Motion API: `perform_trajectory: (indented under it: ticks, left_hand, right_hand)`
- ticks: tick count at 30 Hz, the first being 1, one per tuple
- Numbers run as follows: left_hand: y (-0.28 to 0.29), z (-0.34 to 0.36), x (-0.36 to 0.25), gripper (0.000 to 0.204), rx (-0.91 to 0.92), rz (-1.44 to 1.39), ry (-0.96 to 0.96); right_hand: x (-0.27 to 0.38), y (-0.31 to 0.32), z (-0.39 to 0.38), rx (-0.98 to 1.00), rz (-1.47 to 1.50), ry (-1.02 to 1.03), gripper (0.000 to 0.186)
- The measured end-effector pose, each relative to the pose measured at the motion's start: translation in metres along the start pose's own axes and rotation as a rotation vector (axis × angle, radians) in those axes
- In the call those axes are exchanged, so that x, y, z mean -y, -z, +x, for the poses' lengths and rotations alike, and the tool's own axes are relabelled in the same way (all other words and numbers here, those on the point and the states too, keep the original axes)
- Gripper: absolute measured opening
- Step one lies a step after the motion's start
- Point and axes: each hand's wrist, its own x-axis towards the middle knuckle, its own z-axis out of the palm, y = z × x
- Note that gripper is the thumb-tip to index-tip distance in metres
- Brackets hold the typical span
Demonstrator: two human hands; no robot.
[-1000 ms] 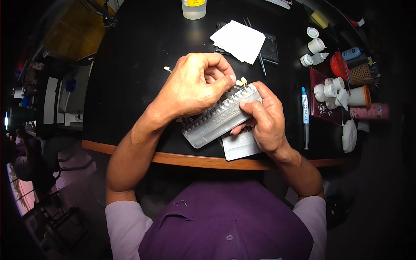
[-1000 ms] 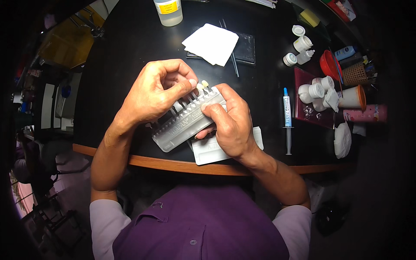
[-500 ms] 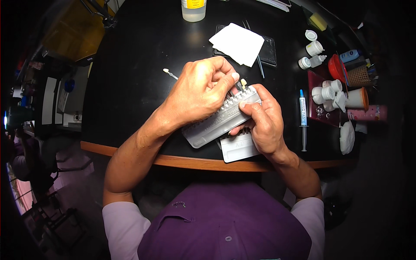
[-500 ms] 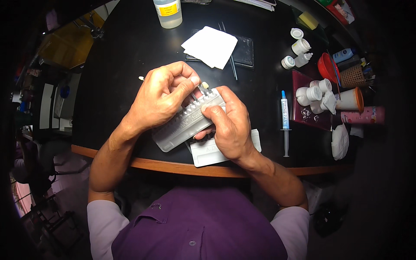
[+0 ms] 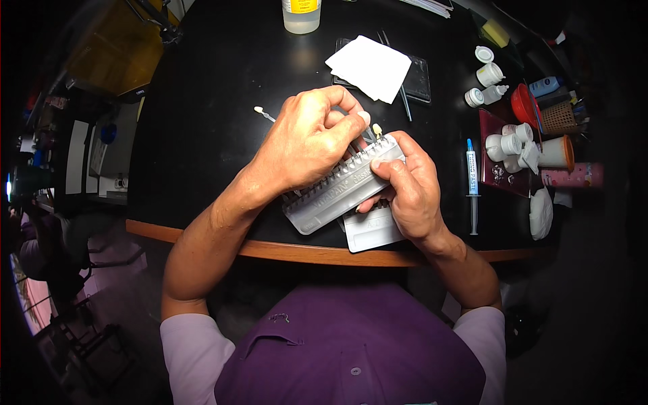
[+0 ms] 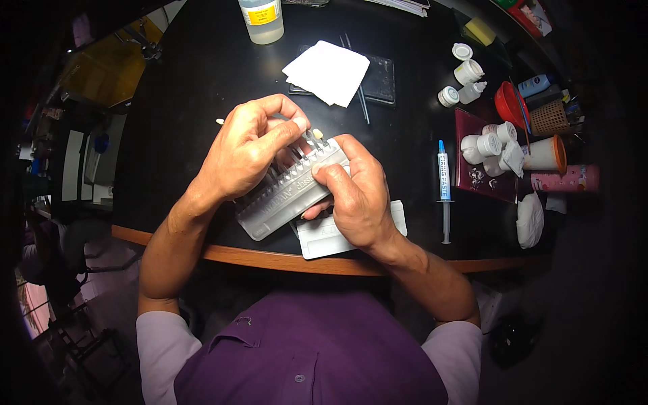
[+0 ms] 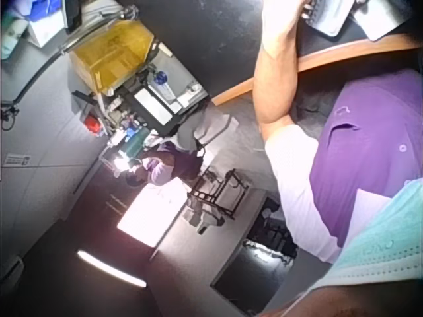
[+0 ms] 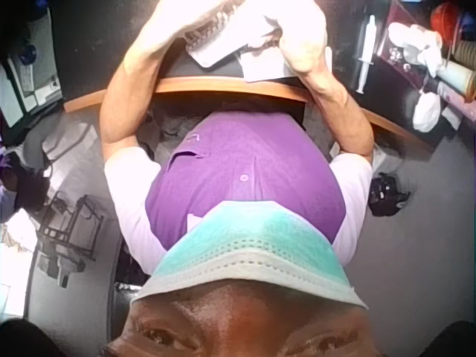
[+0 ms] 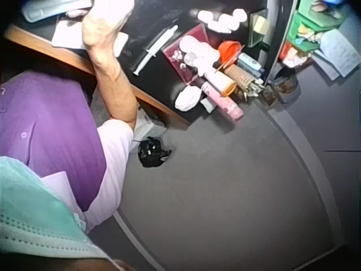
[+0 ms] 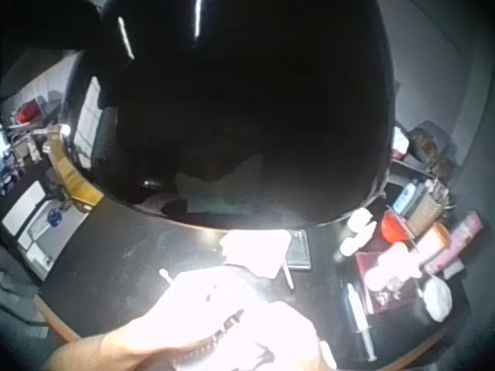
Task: The person compares several individual artificial tooth samples against two different shade guides by holding them up to the guides and placing them in different slots, handling each sample one at a time.
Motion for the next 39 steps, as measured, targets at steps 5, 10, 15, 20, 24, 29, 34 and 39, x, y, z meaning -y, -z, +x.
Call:
perform_trajectory:
  ticks: [5, 10, 15, 20, 24, 29, 34, 39]
  left_hand:
    - [-0.005, -0.002, -0.001, 0.018, -0.002, 0.126, -0.150]
    - [-0.010, -0.002, 0.004, 0.017, -0.044, 0.178, -0.284]
    - [-0.012, -0.004, 0.002, 0.016, -0.016, 0.142, -0.231]
    - [-0.011, -0.003, 0.005, 0.019, -0.029, 0.181, -0.283]
    - [-0.012, -0.002, 0.009, 0.020, -0.068, 0.210, -0.410]
    - [-0.011, -0.003, 0.005, 0.022, -0.057, 0.091, -0.257]
    - [-0.011, -0.003, 0.005, 0.021, -0.061, 0.083, -0.235]
    - [-0.007, -0.003, 0.004, 0.017, -0.029, 0.079, -0.206]
  right_hand:
    - [0.002, 0.000, 0.001, 0.018, -0.068, -0.032, 0.020]
    - [0.002, -0.001, 0.000, 0.005, -0.044, -0.028, 0.022]
    - [0.001, 0.001, 0.000, 0.017, -0.045, -0.029, 0.022]
    - [-0.001, -0.001, 0.000, 0.027, -0.076, -0.030, 0.022]
    - [-0.001, -0.002, 0.000, 0.034, -0.076, -0.023, 0.022]
    - [-0.003, 0.000, 0.001, 0.037, -0.073, -0.021, 0.023]
    - [-0.003, 0.000, 0.000, 0.035, -0.072, -0.025, 0.023]
    - [-0.001, -0.001, 0.000, 0.023, -0.059, -0.025, 0.022]
